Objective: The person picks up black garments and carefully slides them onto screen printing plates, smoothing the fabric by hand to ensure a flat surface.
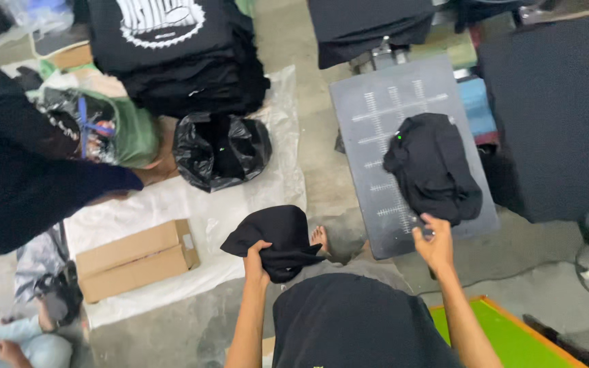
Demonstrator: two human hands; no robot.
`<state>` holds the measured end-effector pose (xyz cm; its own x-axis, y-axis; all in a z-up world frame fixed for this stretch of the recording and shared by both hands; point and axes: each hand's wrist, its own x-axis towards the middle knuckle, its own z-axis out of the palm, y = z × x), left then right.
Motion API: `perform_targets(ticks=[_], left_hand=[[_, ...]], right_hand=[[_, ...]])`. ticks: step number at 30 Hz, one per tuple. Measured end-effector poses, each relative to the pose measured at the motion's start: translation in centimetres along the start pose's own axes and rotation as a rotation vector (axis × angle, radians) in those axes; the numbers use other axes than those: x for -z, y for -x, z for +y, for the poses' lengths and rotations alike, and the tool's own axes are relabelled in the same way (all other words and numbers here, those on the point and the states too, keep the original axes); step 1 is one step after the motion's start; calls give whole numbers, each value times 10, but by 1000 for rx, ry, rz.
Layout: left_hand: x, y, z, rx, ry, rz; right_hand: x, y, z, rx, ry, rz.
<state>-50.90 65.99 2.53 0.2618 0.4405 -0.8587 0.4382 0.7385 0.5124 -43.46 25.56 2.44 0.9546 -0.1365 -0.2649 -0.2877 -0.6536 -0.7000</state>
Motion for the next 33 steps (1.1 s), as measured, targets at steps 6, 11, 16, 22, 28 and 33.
perform_targets(ticks=[6, 11, 16, 22, 28, 33], left_hand=[[-21, -5, 6, -38, -172, -78], [-26, -29, 13, -20, -118, -100], [-47, -33, 19, -21, -51, -131], [-88, -46, 44, -28, 1, -253], [-152, 29, 90, -21, -94, -392], [-212, 111, 71, 56, -347, -637]], right_hand=[[56, -40, -25, -289, -166, 321], [16, -63, -7, -64, 645, -17], [-7, -82, 12, -124, 524, 131], [-12, -49, 21, -186, 17, 202], [-18, 30, -21, 3, -100, 3], [25, 45, -100, -182, -683, -121]])
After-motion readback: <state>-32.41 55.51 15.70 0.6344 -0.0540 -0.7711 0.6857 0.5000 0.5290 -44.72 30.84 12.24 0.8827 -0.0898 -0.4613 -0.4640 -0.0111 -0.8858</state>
